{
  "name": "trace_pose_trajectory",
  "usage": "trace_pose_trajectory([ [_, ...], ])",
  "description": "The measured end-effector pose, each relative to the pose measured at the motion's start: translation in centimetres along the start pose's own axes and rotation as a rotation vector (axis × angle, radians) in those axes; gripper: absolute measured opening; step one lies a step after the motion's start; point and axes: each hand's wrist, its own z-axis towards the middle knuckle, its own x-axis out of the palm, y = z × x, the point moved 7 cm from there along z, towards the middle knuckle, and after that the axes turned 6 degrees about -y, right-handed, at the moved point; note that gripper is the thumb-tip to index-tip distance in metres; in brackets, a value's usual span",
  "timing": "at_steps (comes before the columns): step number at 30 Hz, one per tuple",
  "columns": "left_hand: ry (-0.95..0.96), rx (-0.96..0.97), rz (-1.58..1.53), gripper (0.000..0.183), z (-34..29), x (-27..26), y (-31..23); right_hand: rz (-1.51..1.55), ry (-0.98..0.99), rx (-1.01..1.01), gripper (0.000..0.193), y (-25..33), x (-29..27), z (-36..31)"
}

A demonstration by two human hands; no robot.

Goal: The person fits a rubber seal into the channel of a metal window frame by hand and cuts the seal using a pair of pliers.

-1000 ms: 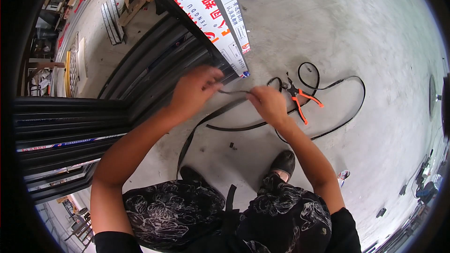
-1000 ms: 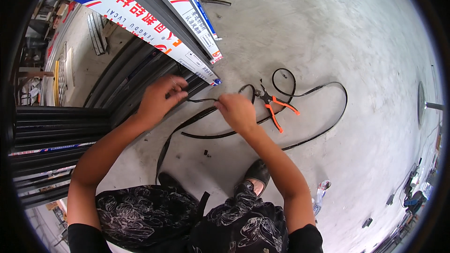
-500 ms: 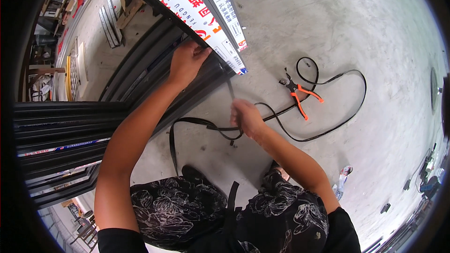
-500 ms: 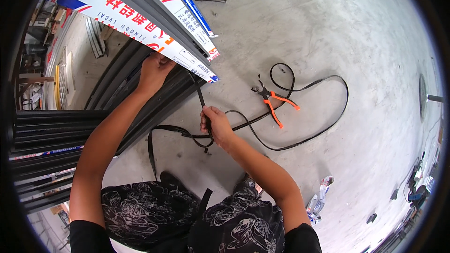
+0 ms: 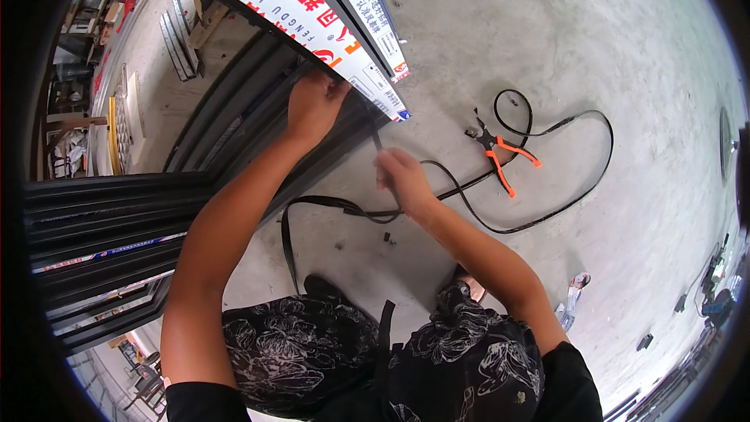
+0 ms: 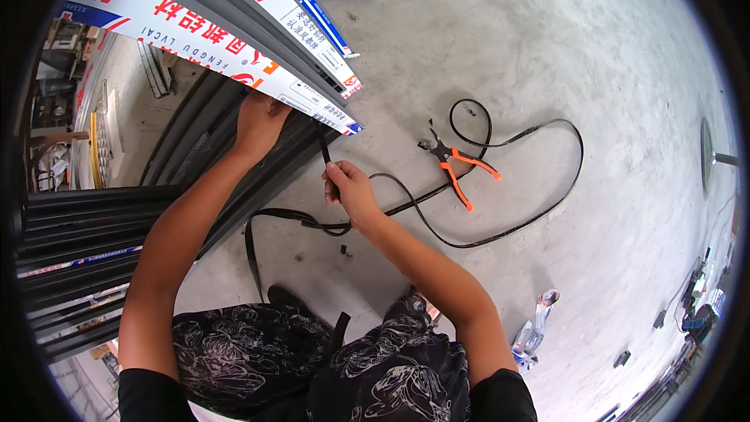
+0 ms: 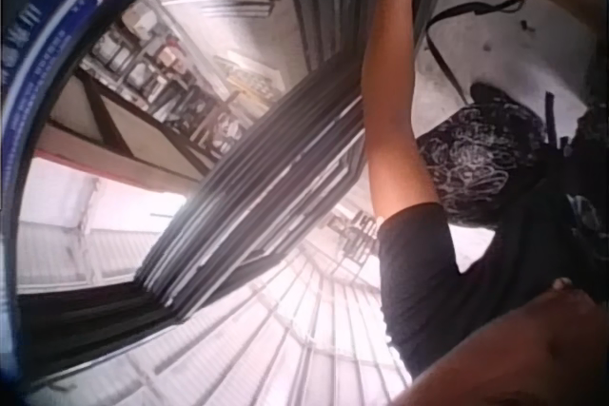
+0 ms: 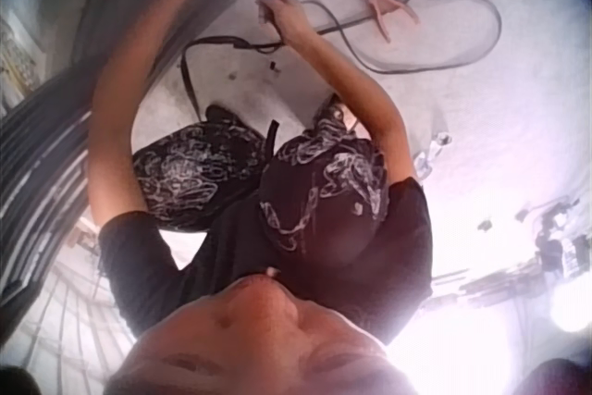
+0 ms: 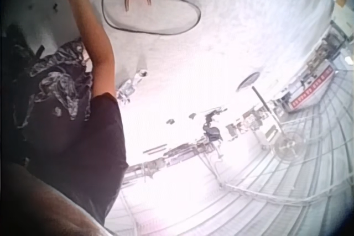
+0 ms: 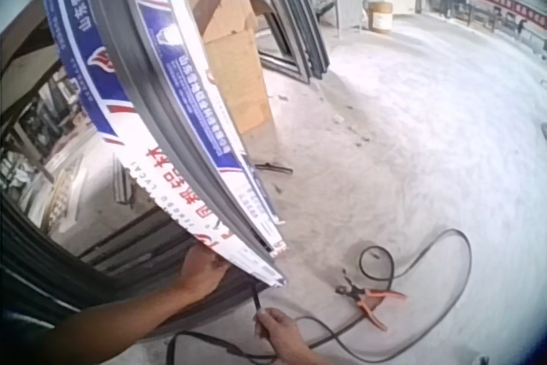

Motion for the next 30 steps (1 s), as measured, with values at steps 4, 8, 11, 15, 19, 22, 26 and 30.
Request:
trace_pose_trajectory([
  [4,-0.049,-0.011,0.054,0.02,-0.2,0.2,0.0,0.029,0.003,-0.014,0.026,-0.3,-0.3,1.0],
  [8,-0.041,0.077,-0.082,0.018,-0.4,0.6,-1.1,0.005,-0.018,-0.038,0.026,-0.1,-0.3,1.8],
  [11,-0.04,0.06,0.077,0.02,-0.4,1.1,-0.2,-0.008,-0.014,-0.057,0.025,-0.2,0.0,2.5],
  [15,-0.059,0.014,0.151,0.021,-0.7,1.9,1.1,0.011,0.022,-0.052,0.024,-0.9,-0.1,3.6],
  [19,-0.072,0.103,0.079,0.021,-0.6,1.9,0.2,0.003,-0.003,-0.04,0.024,-0.8,-0.1,3.9],
  [22,-0.014,0.138,0.041,0.022,-0.4,2.6,0.2,-0.013,-0.015,-0.035,0.024,-0.3,0.3,3.8],
  [26,-0.041,0.291,0.297,0.02,-0.6,3.3,1.1,-0.066,-0.015,-0.031,0.025,0.3,1.2,3.9],
  [30,-0.127,0.363,0.297,0.018,-0.7,3.1,0.7,-0.027,-0.024,-0.016,0.024,-0.2,0.9,4.2],
])
